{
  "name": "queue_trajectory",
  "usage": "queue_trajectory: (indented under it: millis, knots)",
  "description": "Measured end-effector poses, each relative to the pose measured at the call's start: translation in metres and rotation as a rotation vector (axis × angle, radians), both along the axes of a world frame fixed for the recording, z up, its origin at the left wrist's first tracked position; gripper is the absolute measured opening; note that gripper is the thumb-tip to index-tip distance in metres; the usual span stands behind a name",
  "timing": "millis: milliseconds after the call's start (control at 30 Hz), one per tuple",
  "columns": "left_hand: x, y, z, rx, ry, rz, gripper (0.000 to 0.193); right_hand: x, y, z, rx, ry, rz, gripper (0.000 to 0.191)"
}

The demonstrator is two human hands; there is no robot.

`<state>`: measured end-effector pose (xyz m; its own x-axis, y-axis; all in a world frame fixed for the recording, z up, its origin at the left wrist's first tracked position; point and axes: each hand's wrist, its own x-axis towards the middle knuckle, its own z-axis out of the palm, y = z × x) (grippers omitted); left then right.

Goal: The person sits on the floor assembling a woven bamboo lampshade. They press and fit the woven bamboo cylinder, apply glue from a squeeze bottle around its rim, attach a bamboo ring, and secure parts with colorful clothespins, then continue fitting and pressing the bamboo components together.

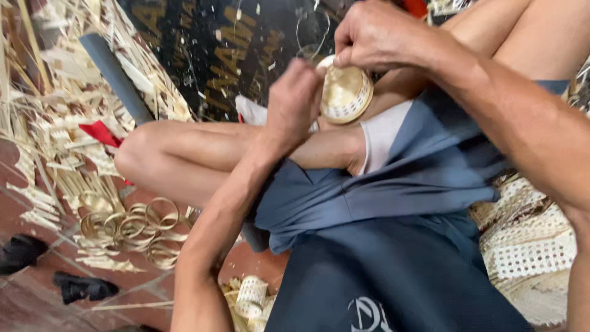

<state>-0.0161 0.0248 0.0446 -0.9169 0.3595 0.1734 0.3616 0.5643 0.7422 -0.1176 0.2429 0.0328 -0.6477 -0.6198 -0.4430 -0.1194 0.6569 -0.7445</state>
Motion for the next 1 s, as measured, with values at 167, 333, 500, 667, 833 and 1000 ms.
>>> queue_trajectory:
  millis: [167, 333, 500, 667, 833, 1000]
  knots:
    - [-0.012, -0.008, -0.015, 0.295, -0.563, 0.24, 0.01, -0.004, -0.009, 0.003, 0.054, 0.017, 0.072, 0.018]
    - [-0.007, -0.003, -0.013, 0.428, -0.635, 0.351, 0.023, 0.009, -0.013, 0.029, -0.048, 0.579, 0.035, 0.027]
    - [0.021, 0.011, -0.01, 0.292, -0.179, 0.396, 0.029, 0.097, -0.04, 0.035, -0.364, 0.12, -0.683, 0.013]
    - [0.033, 0.017, -0.008, 0.312, -0.186, 0.43, 0.031, 0.124, -0.057, -0.005, -0.885, -0.947, -1.367, 0.012]
    - [0.031, 0.02, 0.0, 0.373, -0.201, 0.507, 0.025, 0.109, -0.072, -0.024, -0.945, -0.742, -1.437, 0.013]
    - [0.031, 0.016, 0.004, 0.389, -0.249, 0.529, 0.025, 0.105, -0.077, -0.023, -1.01, -0.78, -1.53, 0.005]
